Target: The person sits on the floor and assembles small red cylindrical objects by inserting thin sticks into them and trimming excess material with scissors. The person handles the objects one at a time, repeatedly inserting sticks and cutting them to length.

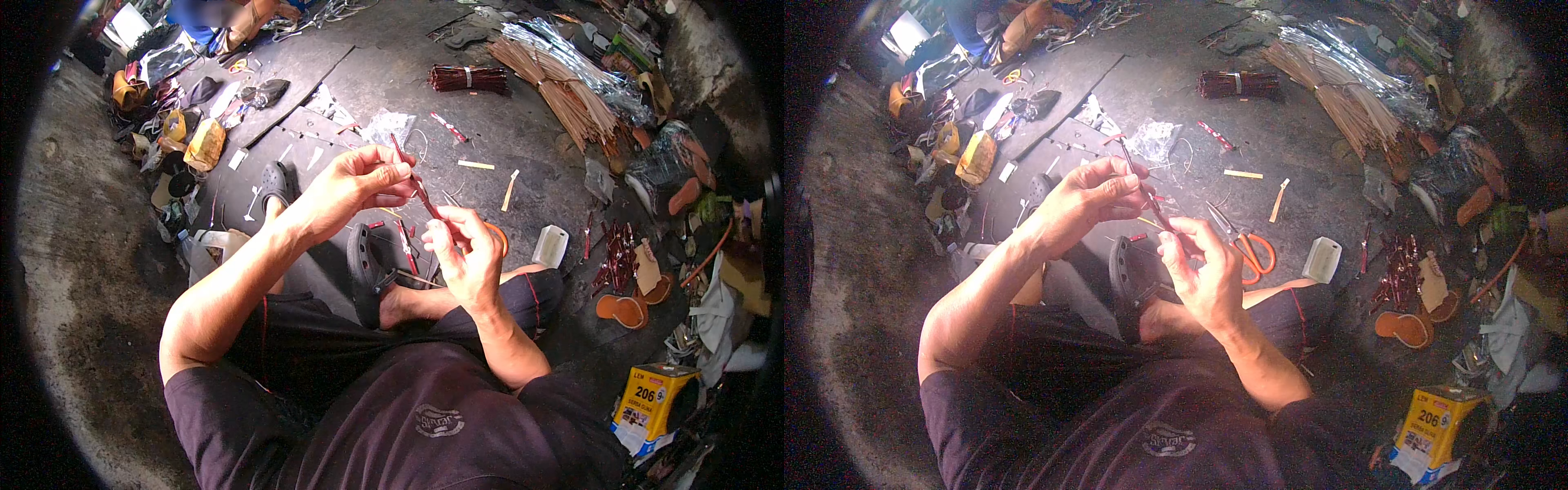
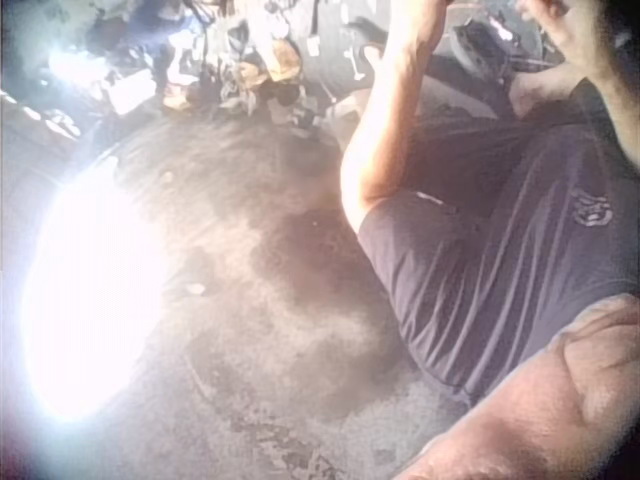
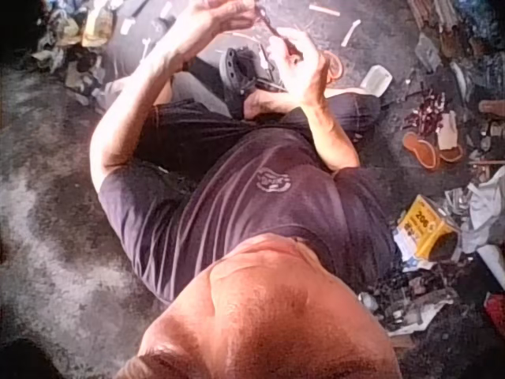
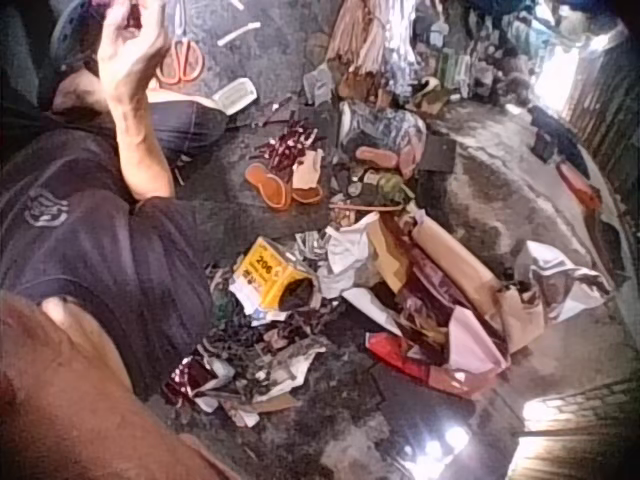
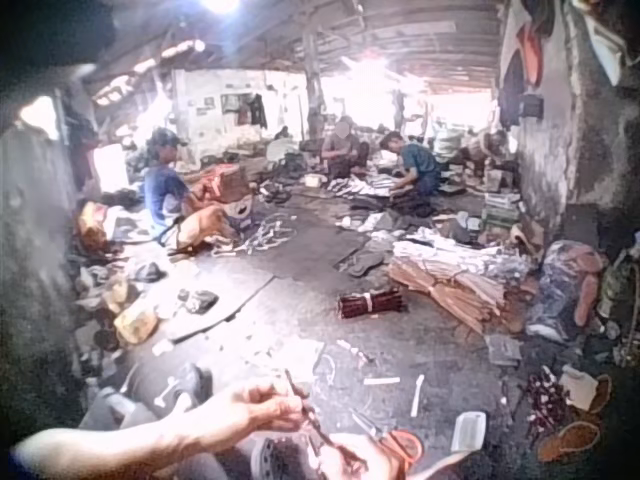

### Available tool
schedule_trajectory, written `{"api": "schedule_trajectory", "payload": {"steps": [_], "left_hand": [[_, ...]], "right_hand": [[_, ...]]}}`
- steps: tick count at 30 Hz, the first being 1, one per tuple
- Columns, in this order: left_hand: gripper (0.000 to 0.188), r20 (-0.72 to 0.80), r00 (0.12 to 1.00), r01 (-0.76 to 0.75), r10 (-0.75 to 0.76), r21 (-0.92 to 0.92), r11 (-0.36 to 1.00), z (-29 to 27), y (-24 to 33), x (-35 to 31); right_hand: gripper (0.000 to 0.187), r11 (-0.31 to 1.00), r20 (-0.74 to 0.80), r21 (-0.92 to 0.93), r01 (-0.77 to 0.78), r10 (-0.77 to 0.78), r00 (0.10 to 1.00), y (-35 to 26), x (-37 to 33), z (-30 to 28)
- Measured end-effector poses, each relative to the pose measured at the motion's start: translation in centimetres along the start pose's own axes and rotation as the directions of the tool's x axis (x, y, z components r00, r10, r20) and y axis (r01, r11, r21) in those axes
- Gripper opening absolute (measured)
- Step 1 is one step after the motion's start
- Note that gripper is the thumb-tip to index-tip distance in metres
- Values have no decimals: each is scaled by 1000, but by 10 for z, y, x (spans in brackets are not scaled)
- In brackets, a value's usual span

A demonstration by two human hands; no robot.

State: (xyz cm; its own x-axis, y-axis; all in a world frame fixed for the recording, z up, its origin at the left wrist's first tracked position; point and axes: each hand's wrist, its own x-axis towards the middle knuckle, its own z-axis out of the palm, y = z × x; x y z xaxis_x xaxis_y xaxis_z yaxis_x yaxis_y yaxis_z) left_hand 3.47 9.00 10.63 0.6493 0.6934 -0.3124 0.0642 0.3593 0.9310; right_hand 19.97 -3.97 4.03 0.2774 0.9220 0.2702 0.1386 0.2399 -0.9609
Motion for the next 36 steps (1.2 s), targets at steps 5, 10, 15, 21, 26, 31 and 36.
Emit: {"api": "schedule_trajectory", "payload": {"steps": [5, 10, 15, 21, 26, 31, 36], "left_hand": [[20, 13, 1000, 27, -27, 7, 1000, -4, -5, 4], [20, -19, 999, 27, -27, 9, 1000, -3, -6, 3], [19, -33, 999, 24, -24, 9, 1000, -2, -6, 2], [20, -11, 1000, -3, 3, 25, 1000, -5, -8, 2], [27, 3, 1000, -17, 17, 3, 1000, -5, -7, 1], [36, 13, 1000, -25, 25, 11, 1000, -6, -7, 0], [35, 38, 998, -40, 41, -39, 998, -6, -8, -1]], "right_hand": [[23, 985, 65, 76, -155, 150, 986, -5, 2, -5], [26, 963, 89, 166, -210, 198, 976, -6, 3, -5], [26, 942, 120, 177, -285, 267, 956, -9, 5, -8], [26, 959, 96, 180, -220, 206, 974, -2, 2, -5], [27, 976, 64, 131, -175, 168, 984, -3, 2, -2], [27, 986, 43, 85, -141, 138, 989, -3, 3, -1], [26, 1000, 6, -15, -15, 15, 1000, 2, 3, 2]]}}
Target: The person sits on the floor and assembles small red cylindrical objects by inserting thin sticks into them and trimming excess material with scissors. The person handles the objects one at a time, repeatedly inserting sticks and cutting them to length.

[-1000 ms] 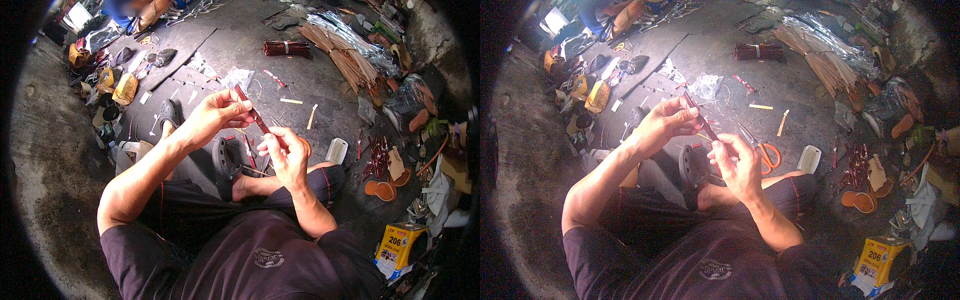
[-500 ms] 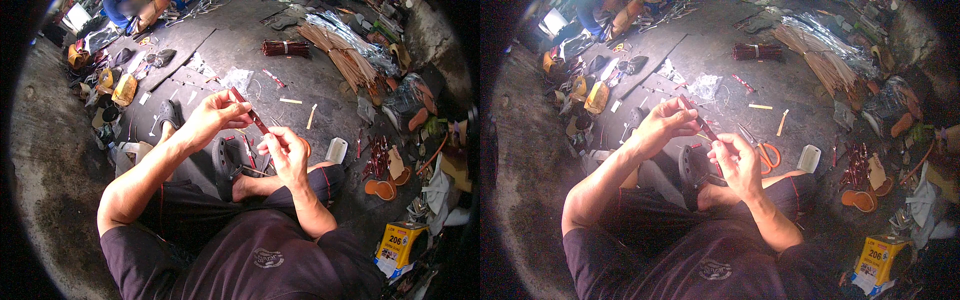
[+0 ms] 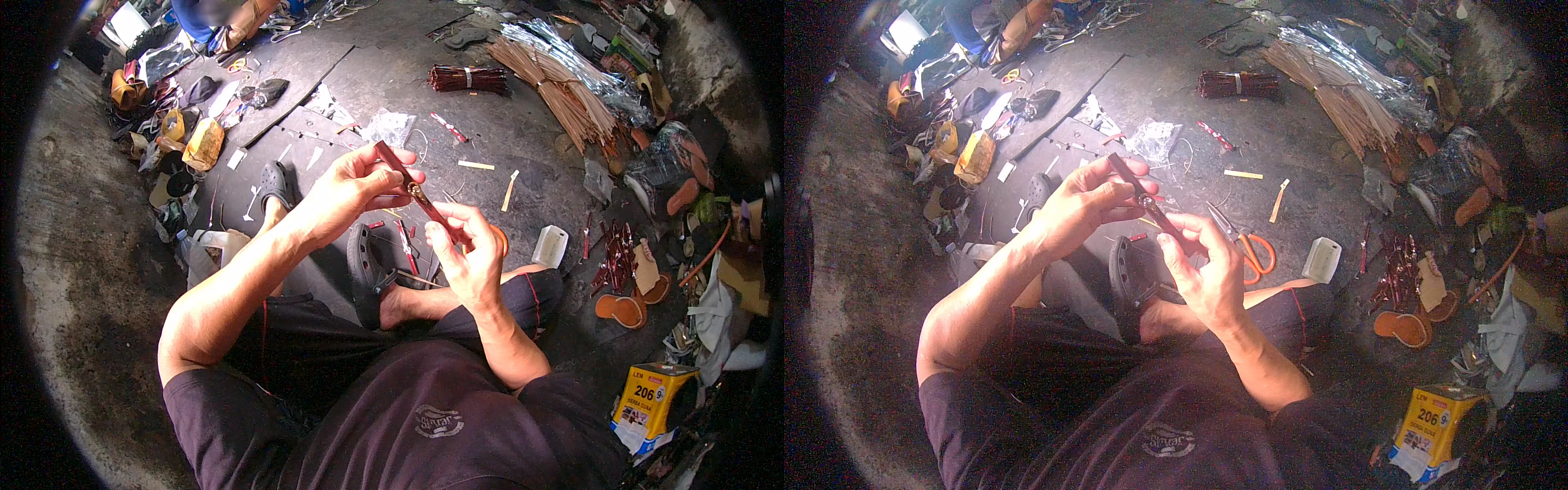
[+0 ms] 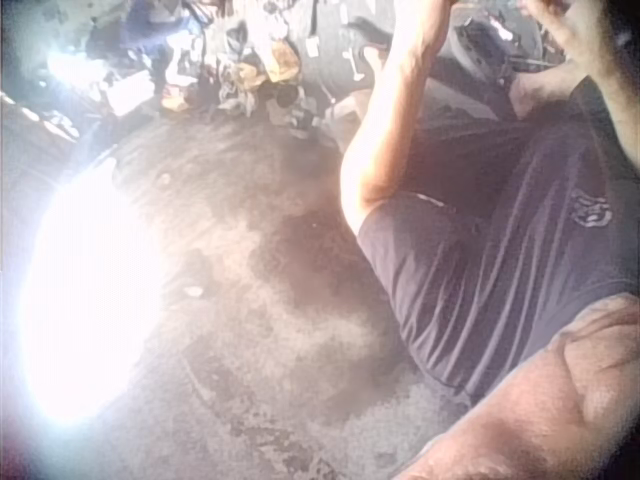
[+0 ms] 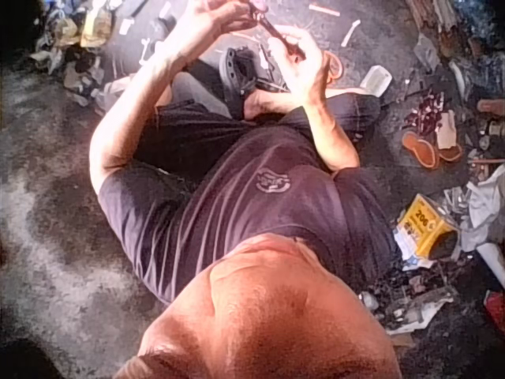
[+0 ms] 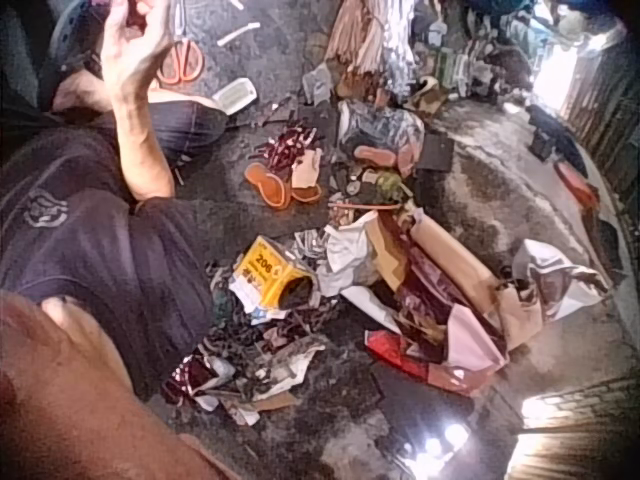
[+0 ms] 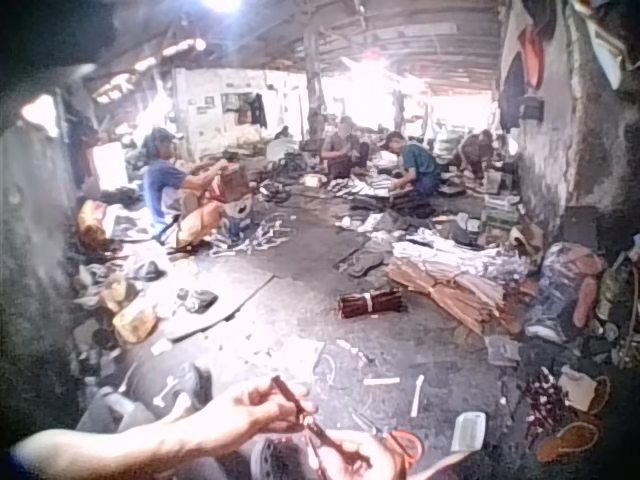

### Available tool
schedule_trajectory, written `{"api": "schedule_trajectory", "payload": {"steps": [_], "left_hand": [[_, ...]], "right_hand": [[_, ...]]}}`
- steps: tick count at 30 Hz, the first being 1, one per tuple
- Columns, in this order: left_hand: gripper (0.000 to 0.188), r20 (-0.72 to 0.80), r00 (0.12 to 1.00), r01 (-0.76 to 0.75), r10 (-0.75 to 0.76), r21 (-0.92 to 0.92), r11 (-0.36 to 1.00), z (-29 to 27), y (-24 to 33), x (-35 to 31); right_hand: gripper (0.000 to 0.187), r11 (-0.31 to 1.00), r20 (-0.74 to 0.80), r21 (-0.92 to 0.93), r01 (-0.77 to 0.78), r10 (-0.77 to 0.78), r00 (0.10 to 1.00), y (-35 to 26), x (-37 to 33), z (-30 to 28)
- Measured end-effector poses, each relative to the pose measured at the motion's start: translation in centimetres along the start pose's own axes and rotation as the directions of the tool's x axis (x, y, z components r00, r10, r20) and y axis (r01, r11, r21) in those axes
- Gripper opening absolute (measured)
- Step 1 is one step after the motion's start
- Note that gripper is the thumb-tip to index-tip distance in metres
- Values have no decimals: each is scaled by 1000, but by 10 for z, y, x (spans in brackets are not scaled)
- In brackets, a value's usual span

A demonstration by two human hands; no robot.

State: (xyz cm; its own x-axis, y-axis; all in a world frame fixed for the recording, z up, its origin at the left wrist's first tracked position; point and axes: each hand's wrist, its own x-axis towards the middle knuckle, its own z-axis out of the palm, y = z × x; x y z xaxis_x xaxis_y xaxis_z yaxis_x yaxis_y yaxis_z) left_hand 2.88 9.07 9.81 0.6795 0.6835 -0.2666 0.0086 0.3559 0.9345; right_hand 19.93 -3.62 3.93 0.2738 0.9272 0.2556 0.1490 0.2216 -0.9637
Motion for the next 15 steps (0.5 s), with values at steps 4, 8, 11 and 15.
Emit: {"api": "schedule_trajectory", "payload": {"steps": [4, 8, 11, 15], "left_hand": [[34, -3, 1000, -4, 4, -5, 1000, 1, 1, -1], [34, 2, 1000, -5, 5, -11, 1000, 0, -1, 0], [34, 3, 1000, -12, 12, -4, 1000, 0, 0, 0], [33, 1, 1000, -14, 14, 4, 1000, 0, 1, -1]], "right_hand": [[25, 995, -20, -88, 56, -58, 998, -1, -1, 2], [25, 988, -18, -130, 87, -90, 996, 0, 0, 2], [25, 988, -17, -132, 79, -82, 997, -2, 0, 1], [25, 981, -22, -152, 118, -122, 992, 1, -1, 2]]}}
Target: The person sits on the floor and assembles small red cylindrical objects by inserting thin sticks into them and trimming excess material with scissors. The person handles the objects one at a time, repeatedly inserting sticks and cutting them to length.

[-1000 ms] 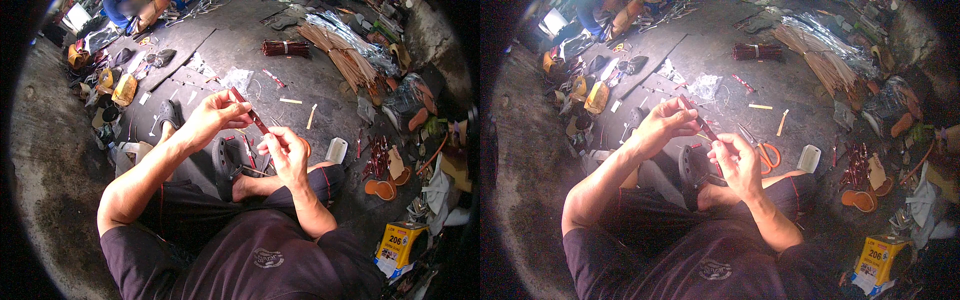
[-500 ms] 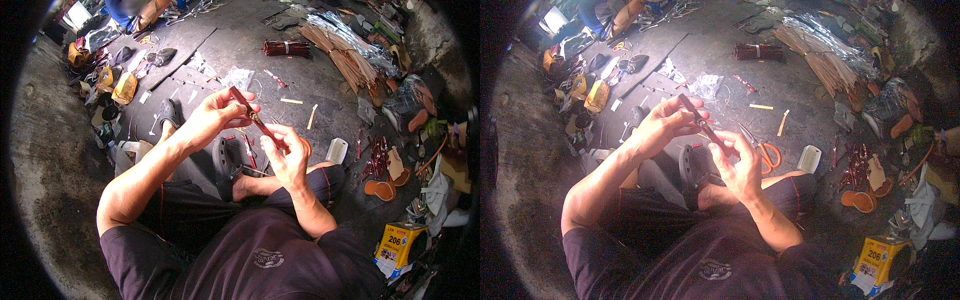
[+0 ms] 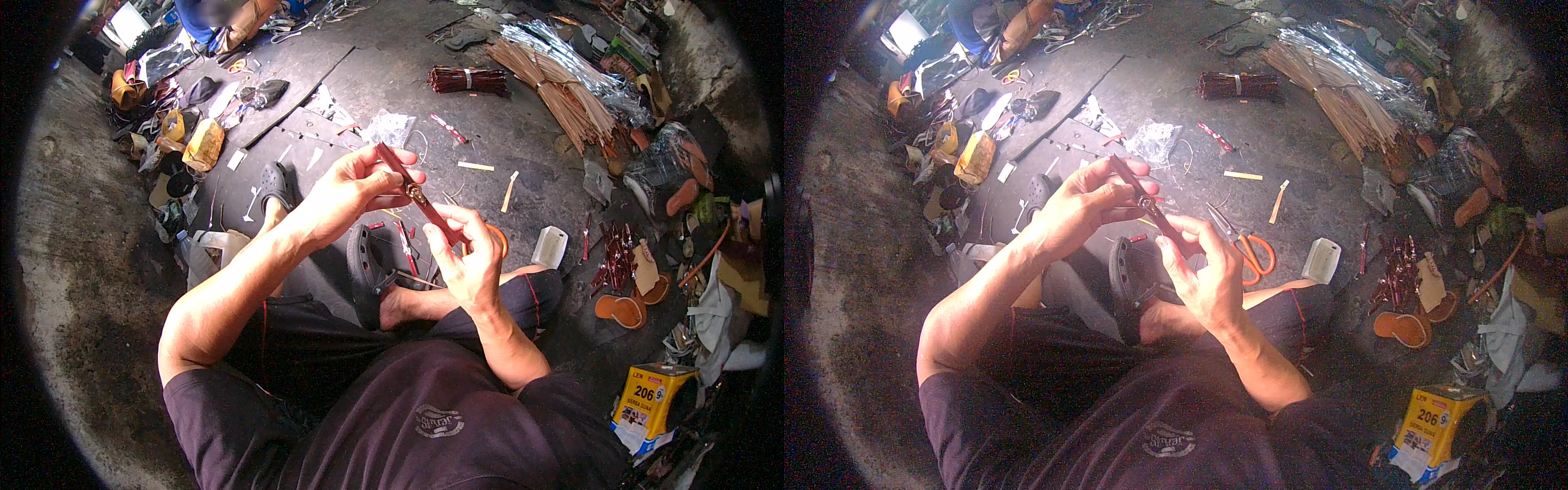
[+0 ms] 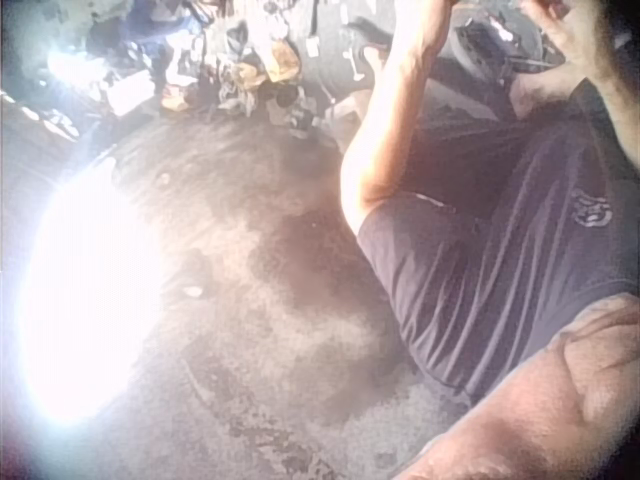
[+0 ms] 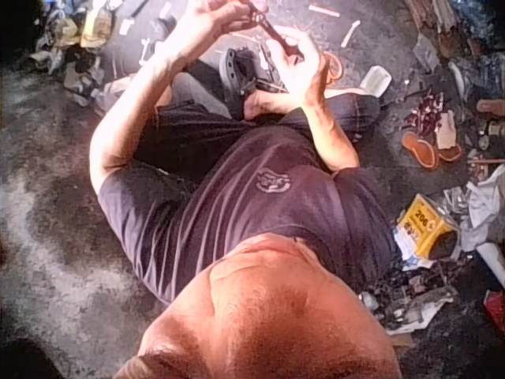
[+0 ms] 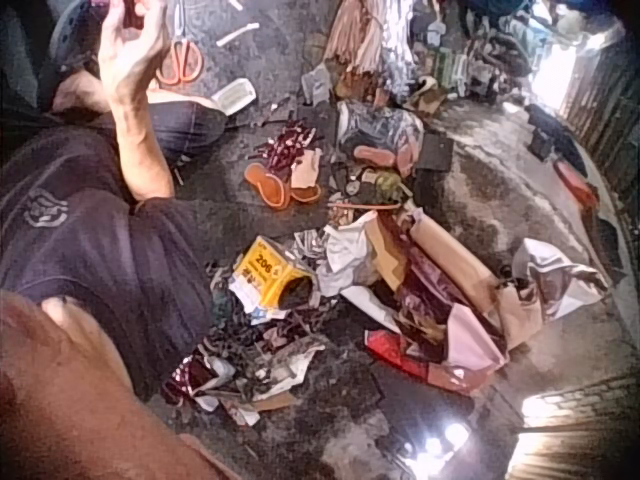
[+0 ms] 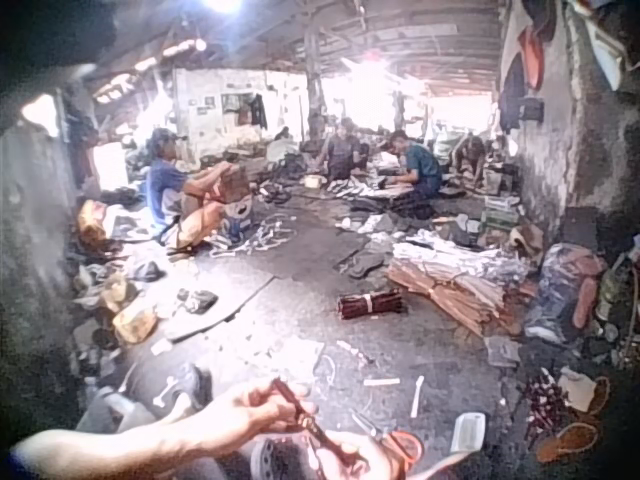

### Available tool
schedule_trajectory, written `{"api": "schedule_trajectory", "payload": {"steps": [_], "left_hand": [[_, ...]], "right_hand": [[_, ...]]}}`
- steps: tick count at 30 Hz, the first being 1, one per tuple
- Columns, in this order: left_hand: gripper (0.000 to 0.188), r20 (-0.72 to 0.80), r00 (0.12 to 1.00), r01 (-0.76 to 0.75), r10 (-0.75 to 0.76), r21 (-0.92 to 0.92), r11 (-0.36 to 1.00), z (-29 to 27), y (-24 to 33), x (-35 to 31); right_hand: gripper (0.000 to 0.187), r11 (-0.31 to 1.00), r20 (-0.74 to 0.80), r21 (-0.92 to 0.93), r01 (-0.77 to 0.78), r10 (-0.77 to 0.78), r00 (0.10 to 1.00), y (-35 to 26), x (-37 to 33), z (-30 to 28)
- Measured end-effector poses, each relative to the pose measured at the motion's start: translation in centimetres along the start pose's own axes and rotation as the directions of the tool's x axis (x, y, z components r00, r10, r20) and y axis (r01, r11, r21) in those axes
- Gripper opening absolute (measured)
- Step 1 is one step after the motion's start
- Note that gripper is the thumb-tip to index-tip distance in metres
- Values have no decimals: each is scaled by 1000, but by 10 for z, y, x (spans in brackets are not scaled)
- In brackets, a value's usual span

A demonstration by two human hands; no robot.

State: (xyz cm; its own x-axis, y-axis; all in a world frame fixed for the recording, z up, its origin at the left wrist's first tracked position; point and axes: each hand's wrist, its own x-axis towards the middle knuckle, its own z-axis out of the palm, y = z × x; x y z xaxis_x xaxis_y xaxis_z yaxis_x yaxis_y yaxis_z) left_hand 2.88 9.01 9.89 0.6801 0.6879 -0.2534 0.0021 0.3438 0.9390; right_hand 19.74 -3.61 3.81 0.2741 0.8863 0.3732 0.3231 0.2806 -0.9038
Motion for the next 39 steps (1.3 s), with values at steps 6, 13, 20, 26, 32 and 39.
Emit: {"api": "schedule_trajectory", "payload": {"steps": [6, 13, 20, 26, 32, 39], "left_hand": [[33, 12, 999, -34, 33, 68, 997, -2, -1, 0], [31, 24, 999, -36, 34, 68, 997, -4, -4, 2], [25, 9, 1000, -18, 18, 43, 999, -3, -3, 0], [20, -13, 999, -30, 30, 37, 999, 1, -2, 1], [21, -39, 999, -20, 27, 172, 985, 1, 1, 0], [22, -53, 998, -34, 44, 182, 983, 2, 3, 0]], "right_hand": [[27, 1000, -7, 13, 7, -7, 1000, -2, 1, 0], [28, 997, -26, -53, 56, -58, 998, 2, -1, -1], [28, 996, -28, -63, 65, -67, 997, 1, -1, -2], [23, 978, 7, 162, -130, 130, 991, 6, -3, -3], [23, 898, 104, 324, -299, 280, 954, 2, 1, -8], [27, 838, 151, 392, -380, 348, 925, 2, 0, -11]]}}
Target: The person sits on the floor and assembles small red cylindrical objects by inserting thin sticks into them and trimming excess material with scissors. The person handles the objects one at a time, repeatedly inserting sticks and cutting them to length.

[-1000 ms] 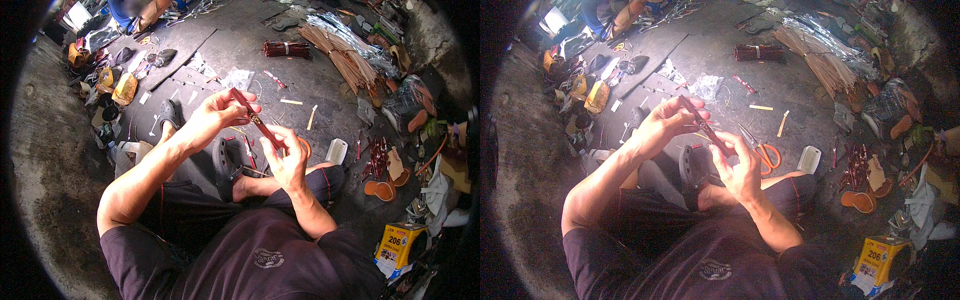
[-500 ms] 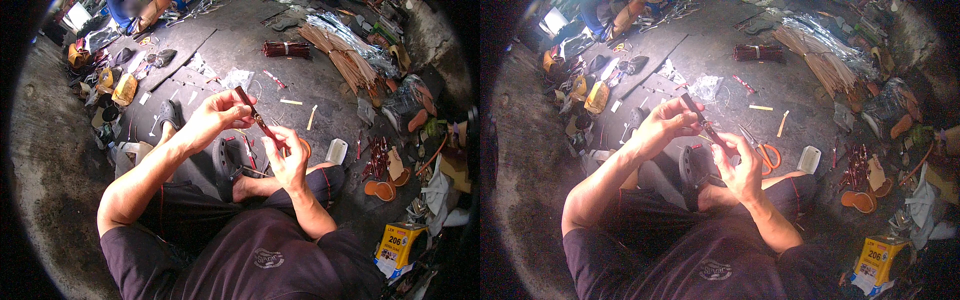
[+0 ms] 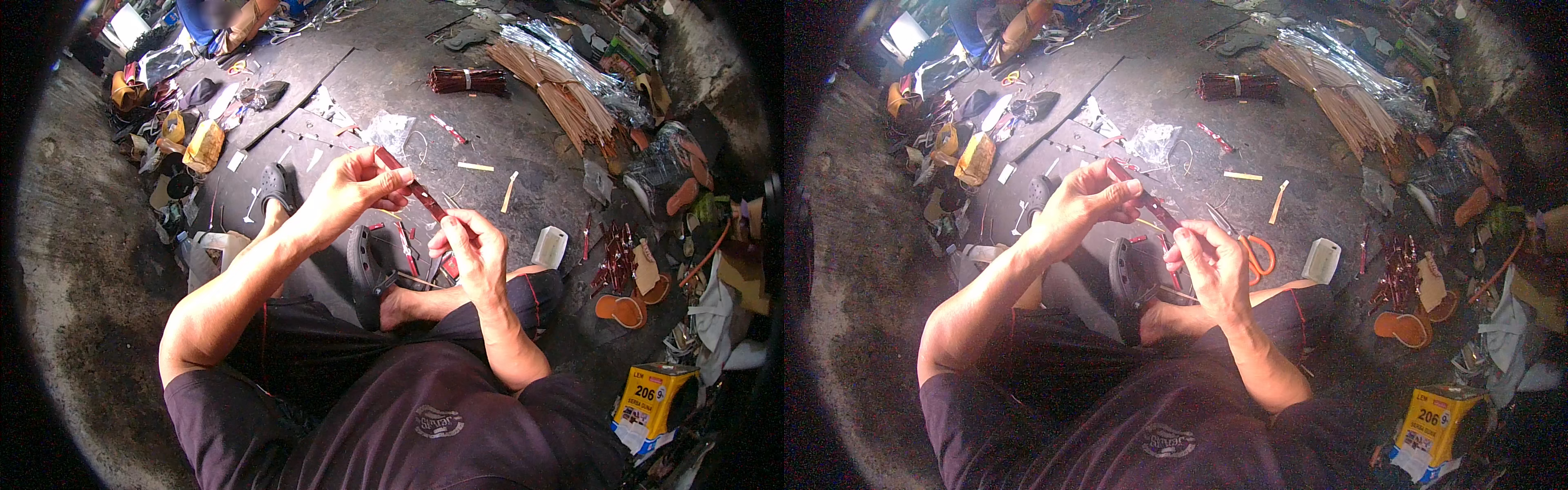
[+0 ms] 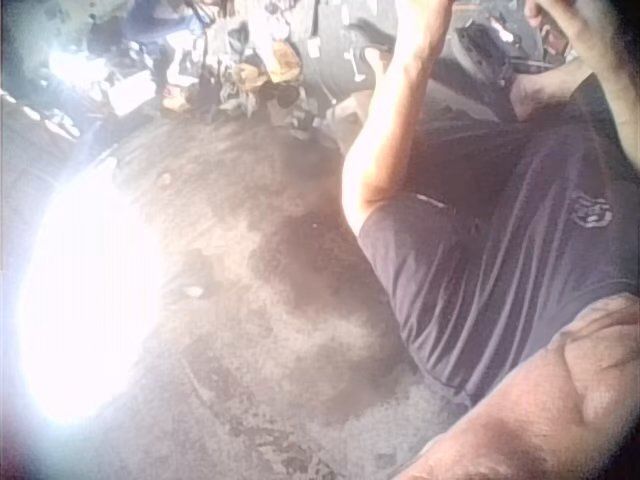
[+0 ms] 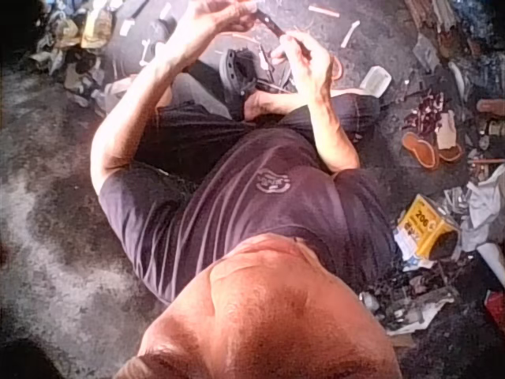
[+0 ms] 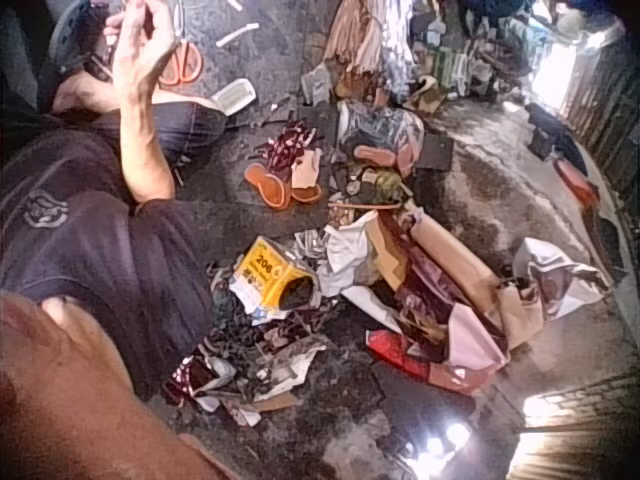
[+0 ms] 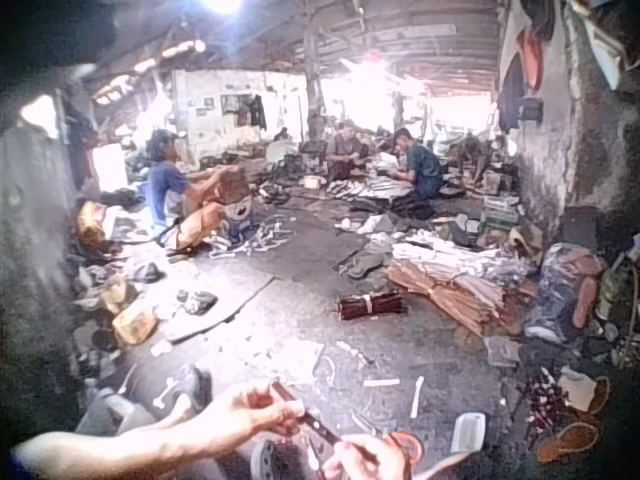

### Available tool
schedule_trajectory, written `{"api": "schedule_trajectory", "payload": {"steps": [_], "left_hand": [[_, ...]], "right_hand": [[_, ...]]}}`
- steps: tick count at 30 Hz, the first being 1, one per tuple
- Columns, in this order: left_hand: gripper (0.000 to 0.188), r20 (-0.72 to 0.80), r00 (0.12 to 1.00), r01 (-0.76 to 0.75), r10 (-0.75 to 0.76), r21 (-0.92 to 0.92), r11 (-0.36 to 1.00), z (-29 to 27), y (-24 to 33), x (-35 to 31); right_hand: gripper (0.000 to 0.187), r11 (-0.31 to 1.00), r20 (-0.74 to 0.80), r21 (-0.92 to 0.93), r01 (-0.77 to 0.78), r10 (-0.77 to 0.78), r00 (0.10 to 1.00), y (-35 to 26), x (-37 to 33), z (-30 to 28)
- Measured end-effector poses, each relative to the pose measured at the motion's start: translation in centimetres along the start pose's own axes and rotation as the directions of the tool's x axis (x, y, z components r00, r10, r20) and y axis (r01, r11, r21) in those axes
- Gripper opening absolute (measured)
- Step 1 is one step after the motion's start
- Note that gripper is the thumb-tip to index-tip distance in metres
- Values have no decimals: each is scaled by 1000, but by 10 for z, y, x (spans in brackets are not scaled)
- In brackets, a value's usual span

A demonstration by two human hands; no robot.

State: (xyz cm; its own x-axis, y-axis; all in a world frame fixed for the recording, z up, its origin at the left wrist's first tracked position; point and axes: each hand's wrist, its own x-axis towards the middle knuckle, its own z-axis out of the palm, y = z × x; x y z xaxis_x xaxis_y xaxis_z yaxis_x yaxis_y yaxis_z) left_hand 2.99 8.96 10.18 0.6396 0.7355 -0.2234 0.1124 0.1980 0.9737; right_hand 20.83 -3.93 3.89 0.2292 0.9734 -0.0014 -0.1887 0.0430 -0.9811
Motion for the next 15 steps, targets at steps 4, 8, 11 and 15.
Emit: {"api": "schedule_trajectory", "payload": {"steps": [4, 8, 11, 15], "left_hand": [[23, -15, 1000, 1, -1, 19, 1000, 1, 0, 0], [25, 0, 1000, 3, -3, -30, 1000, 0, -4, 0], [27, -7, 998, 67, -68, -79, 995, 3, -3, 1], [24, -52, 992, 109, -119, -160, 981, 8, -2, -4]], "right_hand": [[27, 1000, -3, 4, -11, 11, 1000, 0, 0, 1], [26, 1000, -3, -8, -10, 10, 1000, 0, 0, 3], [23, 999, -24, -47, -19, 18, 1000, -3, 0, 5], [25, 685, 73, -566, 460, -514, 855, 4, 3, 6]]}}
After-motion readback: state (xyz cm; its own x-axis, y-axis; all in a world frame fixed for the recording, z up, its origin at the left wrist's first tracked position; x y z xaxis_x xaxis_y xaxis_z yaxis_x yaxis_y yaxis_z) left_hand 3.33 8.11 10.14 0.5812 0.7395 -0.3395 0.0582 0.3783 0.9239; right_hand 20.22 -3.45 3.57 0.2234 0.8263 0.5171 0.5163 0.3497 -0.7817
